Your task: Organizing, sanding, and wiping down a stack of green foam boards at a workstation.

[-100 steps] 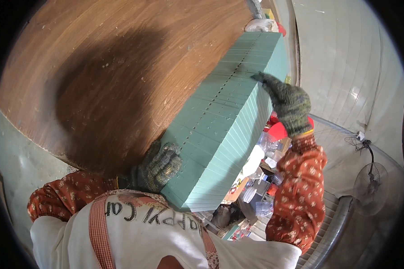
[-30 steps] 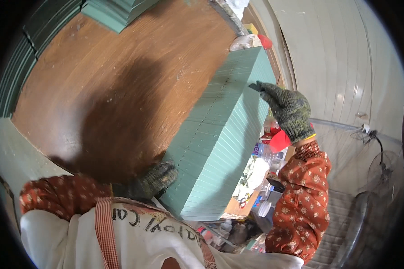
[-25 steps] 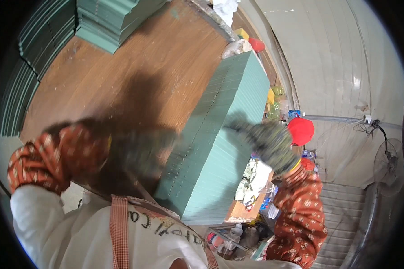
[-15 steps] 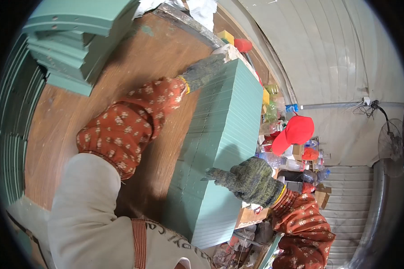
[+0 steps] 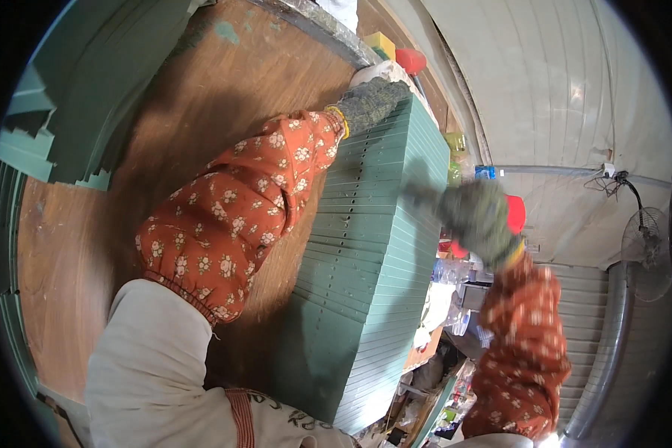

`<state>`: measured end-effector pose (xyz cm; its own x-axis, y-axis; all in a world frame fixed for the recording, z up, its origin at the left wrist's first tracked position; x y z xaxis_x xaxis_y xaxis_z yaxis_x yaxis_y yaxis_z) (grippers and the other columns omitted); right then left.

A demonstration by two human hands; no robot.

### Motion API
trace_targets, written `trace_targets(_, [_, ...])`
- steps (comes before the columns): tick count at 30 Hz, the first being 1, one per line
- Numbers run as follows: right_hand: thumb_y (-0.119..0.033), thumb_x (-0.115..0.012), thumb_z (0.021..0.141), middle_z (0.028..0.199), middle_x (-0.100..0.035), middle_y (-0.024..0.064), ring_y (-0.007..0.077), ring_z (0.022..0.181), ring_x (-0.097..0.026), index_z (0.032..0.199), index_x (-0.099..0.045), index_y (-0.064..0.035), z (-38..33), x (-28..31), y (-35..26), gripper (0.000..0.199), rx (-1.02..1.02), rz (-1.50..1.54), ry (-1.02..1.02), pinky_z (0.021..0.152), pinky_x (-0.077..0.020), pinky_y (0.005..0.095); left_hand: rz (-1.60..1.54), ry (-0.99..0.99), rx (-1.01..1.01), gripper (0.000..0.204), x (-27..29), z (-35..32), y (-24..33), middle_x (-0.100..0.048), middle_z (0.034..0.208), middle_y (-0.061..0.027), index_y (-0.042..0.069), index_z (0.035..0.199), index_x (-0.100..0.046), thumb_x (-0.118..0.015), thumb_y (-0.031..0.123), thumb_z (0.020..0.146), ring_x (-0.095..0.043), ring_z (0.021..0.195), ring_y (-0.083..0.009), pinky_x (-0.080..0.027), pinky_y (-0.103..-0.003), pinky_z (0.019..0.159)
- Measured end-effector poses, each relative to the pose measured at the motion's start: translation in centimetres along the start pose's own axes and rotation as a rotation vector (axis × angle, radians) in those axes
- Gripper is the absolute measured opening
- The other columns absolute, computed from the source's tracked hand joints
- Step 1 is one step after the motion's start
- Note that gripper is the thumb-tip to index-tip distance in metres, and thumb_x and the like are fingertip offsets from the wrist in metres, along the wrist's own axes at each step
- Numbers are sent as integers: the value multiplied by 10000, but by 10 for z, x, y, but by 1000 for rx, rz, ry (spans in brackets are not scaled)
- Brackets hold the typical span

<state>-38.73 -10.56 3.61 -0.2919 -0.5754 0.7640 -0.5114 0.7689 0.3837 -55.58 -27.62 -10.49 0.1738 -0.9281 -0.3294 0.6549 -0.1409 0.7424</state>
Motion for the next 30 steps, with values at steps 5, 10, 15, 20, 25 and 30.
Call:
trace_targets(5, [-404, -522, 906, 537, -543, 44, 192, 417, -517, 1079, -645, -252, -60, -3, -56, 261, 646, -361, 264, 403, -437, 343, 0, 238, 265, 218, -30, -21, 29, -622, 902, -82, 38, 1082, -515, -435, 192, 950, -589, 816, -167, -471, -303, 763])
trace_targets(10, [-418, -460, 916, 564, -570, 58, 233, 506, -588, 1176, -600, -281, -18, 47, -49, 325, 396, -693, 394, 548, -491, 398, -266, 245, 315, 288, -6, -41, 78, -616, 891, -65, 30, 1131, -485, -453, 260, 961, -567, 826, -140, -460, -268, 760])
trace_targets(15, [-196, -607, 776, 499, -440, -17, 156, 425, -475, 1071, -675, -268, -122, -26, -119, 311, 1042, -515, 318, 412, -391, 340, -285, 308, 222, 256, 19, -50, 80, -623, 888, -46, 37, 1008, -561, -449, 262, 960, -569, 822, -138, -459, -262, 753])
trace_targets(20, [-292, -605, 823, 583, -553, 8, 197, 449, -506, 1068, -675, -203, -32, 51, -57, 270, 614, -552, 516, 413, -377, 357, -165, 265, 331, 239, -6, -49, 121, -630, 897, -36, 25, 995, -556, -444, 233, 958, -576, 828, -133, -462, -269, 761])
trace_targets(25, [-314, -577, 884, 497, -480, 13, 180, 430, -494, 1074, -645, -213, -112, -21, -107, 225, 925, -504, 279, 387, -361, 334, -346, 274, 299, 243, 11, -65, 107, -642, 906, -39, 58, 967, -581, -465, 270, 949, -590, 848, -133, -462, -269, 782])
trace_targets(30, [-433, -497, 910, 474, -452, 20, 180, 392, -461, 1119, -634, -302, -5, 51, -82, 282, 700, -561, 590, 369, -343, 330, -280, 306, 85, 260, 14, -51, 66, -648, 866, -60, 62, 968, -587, -437, 273, 946, -594, 804, -151, -467, -293, 751])
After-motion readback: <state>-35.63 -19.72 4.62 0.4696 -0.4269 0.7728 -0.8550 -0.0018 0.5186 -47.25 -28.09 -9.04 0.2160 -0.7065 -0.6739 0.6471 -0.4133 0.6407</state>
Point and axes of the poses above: each hand's wrist, its own z-axis towards the middle knuckle, its own x-axis out of the back of the hand, y = z × x, the point moved 10 cm from there along z, towards the middle knuckle
